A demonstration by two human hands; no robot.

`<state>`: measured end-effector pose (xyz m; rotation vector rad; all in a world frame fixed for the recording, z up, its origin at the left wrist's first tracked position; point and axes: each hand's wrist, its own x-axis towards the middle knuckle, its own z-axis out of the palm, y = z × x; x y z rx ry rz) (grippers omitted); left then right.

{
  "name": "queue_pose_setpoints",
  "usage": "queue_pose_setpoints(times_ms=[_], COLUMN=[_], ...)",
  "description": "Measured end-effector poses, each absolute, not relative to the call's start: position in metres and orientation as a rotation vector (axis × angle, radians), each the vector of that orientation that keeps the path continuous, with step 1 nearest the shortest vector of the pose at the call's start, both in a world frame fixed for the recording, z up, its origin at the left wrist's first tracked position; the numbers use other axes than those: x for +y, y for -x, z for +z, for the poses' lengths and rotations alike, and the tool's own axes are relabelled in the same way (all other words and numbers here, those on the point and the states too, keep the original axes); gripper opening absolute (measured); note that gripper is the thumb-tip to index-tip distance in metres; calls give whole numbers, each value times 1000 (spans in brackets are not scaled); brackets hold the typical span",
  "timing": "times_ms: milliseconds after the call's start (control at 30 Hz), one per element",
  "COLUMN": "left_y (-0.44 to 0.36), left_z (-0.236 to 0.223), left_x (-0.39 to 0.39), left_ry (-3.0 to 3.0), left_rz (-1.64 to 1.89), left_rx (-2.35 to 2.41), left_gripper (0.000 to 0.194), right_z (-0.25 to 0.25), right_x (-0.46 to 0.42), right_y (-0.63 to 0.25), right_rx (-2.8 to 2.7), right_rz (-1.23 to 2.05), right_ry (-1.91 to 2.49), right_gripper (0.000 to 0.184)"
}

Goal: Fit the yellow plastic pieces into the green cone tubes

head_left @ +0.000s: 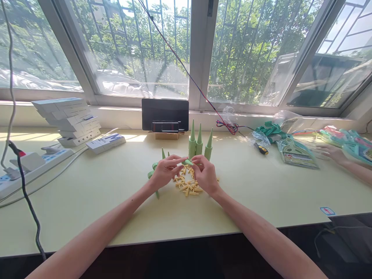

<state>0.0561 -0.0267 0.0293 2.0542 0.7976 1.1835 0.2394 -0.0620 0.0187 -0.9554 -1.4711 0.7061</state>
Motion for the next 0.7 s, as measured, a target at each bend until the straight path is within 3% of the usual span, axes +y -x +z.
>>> queue_pose_setpoints(times_ms=[233,400,567,700], left_y=[-59,-60,-60,-60], left_z=[31,33,34,34], left_x=[-31,-34,-35,-35], left_ry=[-2118,-2027,-2129,-2099], left_rz=[1251,1317,1190,1191], left_rx=[959,1057,1122,1121], left_gripper=[36,26,46,44], right_z=[19,19,20,21], right_x=[-59,-59,-61,-62], right_y=[-239,-238,-238,-237], right_rx=[-1467,-1482,-1515,-1532], right_rz=[630,584,567,557], right_ry=[1016,1035,1017,1000], right_gripper=[24,23,21,18])
